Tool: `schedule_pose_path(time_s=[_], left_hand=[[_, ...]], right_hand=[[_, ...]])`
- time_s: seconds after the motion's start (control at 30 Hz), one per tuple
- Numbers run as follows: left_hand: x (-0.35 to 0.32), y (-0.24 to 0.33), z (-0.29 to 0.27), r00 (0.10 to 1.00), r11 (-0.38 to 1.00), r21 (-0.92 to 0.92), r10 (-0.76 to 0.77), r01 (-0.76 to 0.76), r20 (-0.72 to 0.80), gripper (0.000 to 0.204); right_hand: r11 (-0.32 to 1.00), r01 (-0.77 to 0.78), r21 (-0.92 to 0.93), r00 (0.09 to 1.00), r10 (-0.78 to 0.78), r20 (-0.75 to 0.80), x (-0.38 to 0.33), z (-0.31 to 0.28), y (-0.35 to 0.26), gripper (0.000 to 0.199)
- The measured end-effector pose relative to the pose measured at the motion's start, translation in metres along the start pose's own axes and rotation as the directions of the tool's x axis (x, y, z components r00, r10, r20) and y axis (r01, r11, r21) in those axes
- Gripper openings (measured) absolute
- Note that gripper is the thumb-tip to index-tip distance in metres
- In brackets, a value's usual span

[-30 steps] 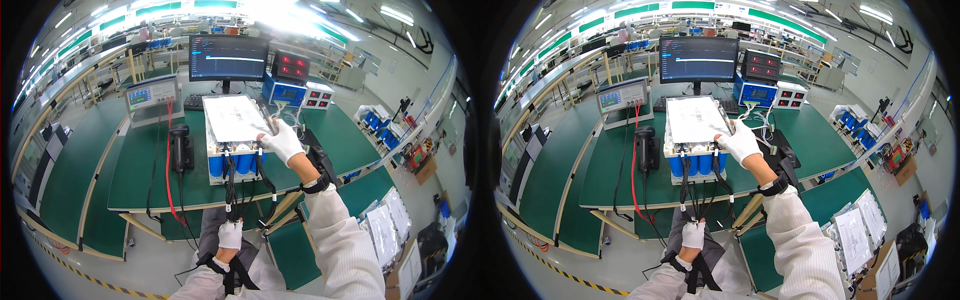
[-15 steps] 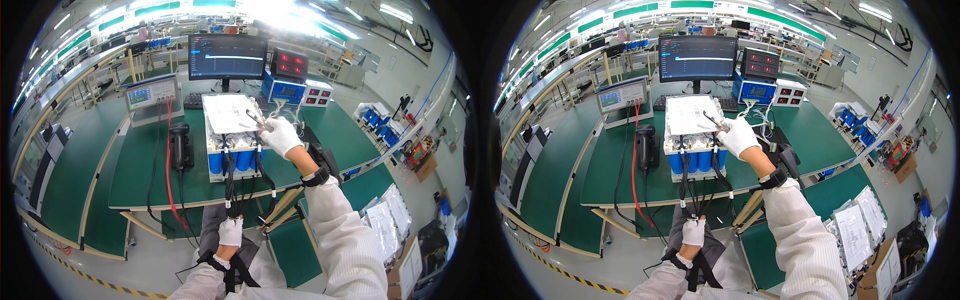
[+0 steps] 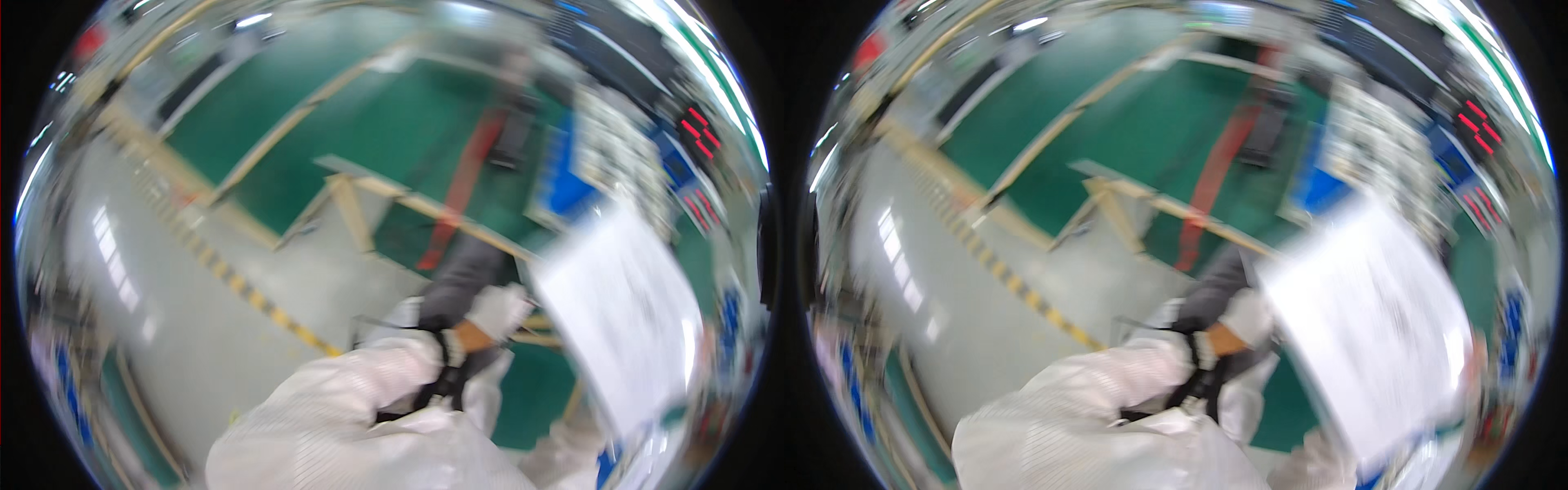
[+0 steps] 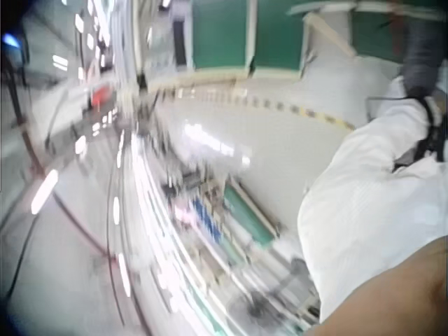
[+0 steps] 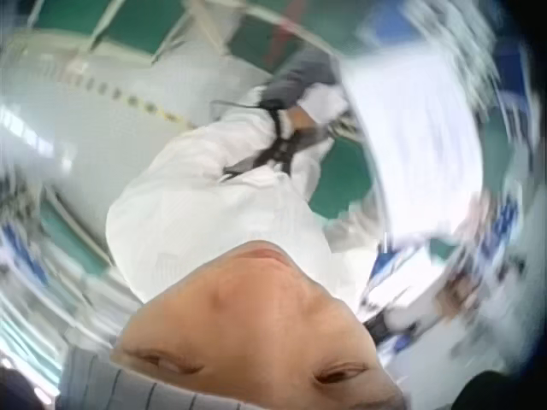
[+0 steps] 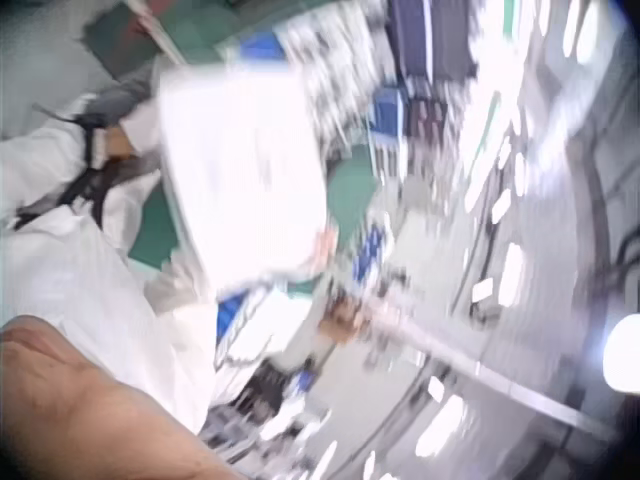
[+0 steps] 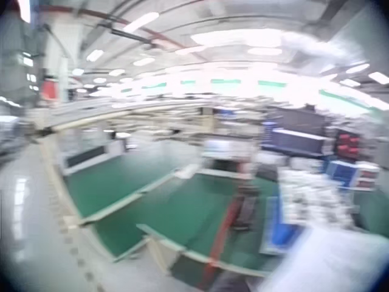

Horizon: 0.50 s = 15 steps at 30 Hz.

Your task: Testing industrial electronic equipment by connecting cables and checking readings.

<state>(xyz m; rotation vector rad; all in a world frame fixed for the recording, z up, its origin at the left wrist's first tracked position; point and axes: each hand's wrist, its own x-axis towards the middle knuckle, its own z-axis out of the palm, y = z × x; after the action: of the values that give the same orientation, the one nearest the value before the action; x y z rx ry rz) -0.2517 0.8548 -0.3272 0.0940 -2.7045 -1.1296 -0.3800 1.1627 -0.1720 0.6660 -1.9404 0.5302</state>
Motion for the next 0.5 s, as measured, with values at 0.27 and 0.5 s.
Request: schedule_pose_path(time_s=[0.27, 0.5], left_hand=[[-0.019, -0.029, 0.043, 0.941, 0.992, -0.118, -0.072, 0.034, -0.332, 0.024], [-0.059, -0.004, 0.054, 0.927, 0.965, -0.182, -0.237, 0.190, -0.291, 0.036]], right_hand=[[0.411, -0.776, 0.478, 0.631, 0.524, 0.573, -0.088, 0.060, -0.115, 0.049], [0.223, -0.944, 0.244, 0.313, 0.367, 0.876, -0.202, 0.058, -0.085, 0.049]])
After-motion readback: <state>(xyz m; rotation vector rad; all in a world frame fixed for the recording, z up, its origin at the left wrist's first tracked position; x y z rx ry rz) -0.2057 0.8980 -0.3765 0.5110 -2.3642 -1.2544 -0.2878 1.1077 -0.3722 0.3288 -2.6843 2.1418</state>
